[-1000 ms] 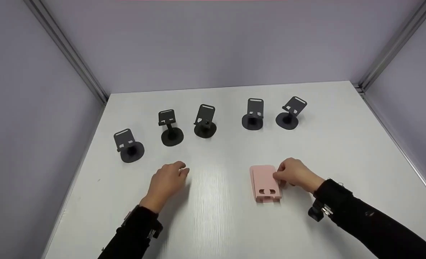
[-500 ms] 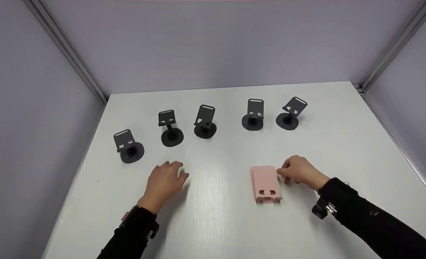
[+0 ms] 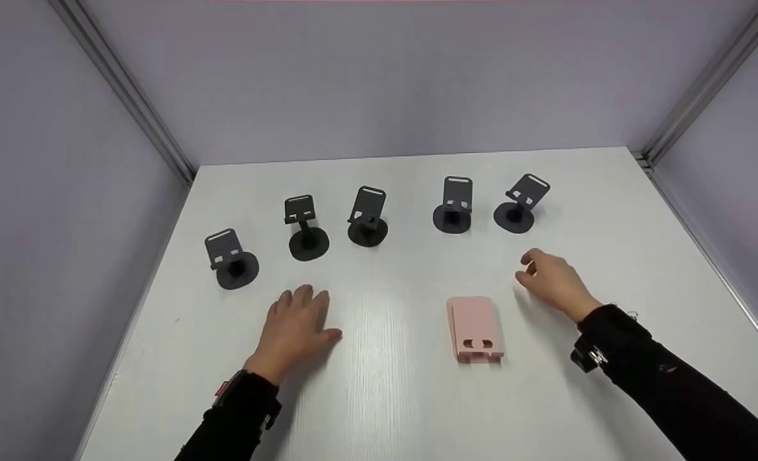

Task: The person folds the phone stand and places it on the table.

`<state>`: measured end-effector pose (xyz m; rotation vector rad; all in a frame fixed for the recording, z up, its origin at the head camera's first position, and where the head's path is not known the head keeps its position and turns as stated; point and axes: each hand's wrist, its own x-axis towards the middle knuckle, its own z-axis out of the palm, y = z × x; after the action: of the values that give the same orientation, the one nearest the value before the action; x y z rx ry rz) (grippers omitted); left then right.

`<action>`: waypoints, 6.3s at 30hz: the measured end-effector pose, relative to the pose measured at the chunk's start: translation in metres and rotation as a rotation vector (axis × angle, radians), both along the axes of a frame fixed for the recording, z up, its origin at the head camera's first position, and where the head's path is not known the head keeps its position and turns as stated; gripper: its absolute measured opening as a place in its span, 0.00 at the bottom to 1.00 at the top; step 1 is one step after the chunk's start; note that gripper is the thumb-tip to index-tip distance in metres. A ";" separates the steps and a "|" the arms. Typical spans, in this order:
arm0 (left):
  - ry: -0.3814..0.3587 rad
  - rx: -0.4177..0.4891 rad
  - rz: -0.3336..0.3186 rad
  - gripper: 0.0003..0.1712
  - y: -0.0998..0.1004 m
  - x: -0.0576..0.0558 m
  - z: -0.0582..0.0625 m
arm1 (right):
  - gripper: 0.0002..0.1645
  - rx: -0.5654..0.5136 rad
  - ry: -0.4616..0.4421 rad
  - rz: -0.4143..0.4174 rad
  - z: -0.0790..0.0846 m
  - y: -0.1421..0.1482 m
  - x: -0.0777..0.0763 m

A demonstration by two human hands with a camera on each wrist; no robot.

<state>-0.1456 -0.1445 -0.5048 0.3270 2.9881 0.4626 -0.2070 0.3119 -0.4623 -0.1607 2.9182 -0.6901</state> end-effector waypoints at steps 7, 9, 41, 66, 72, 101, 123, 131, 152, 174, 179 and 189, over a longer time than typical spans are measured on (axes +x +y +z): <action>0.038 -0.017 -0.018 0.40 -0.002 0.002 -0.007 | 0.25 0.031 0.138 -0.014 0.000 0.009 -0.015; 0.034 -0.015 -0.018 0.40 -0.002 0.002 -0.008 | 0.26 0.029 0.175 -0.024 0.000 0.011 -0.019; 0.039 0.003 -0.023 0.42 -0.005 0.004 -0.011 | 0.45 0.101 0.182 0.003 -0.004 0.013 -0.063; 0.005 0.024 -0.004 0.42 -0.004 0.007 -0.009 | 0.18 0.164 0.548 -0.013 -0.018 0.012 -0.065; 0.018 0.019 -0.015 0.41 -0.004 0.007 -0.009 | 0.17 0.261 0.621 0.027 -0.019 0.016 -0.063; 0.013 -0.009 -0.034 0.41 -0.003 0.006 -0.009 | 0.14 0.338 0.627 0.192 -0.010 0.024 -0.049; -0.012 0.005 -0.013 0.41 0.000 0.003 -0.005 | 0.16 0.265 0.746 0.313 0.031 0.001 -0.035; 0.036 0.018 -0.054 0.36 0.009 -0.001 -0.001 | 0.17 0.282 0.757 0.352 0.043 -0.016 -0.028; 0.015 0.244 -0.046 0.41 0.067 -0.028 0.021 | 0.17 0.240 0.901 0.509 0.054 -0.066 -0.013; -0.227 0.722 0.035 0.41 0.114 -0.043 0.029 | 0.16 0.219 0.909 0.608 0.056 -0.106 -0.002; -0.287 0.815 0.067 0.38 0.118 -0.044 0.031 | 0.14 0.210 0.908 0.630 0.054 -0.112 0.000; -0.431 1.061 0.136 0.28 0.119 -0.046 0.025 | 0.10 0.226 0.904 0.667 0.052 -0.125 0.006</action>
<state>-0.1916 -0.0250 -0.4795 0.0595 2.1017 1.8239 -0.2008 0.1870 -0.4104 -1.7031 3.2872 -0.1718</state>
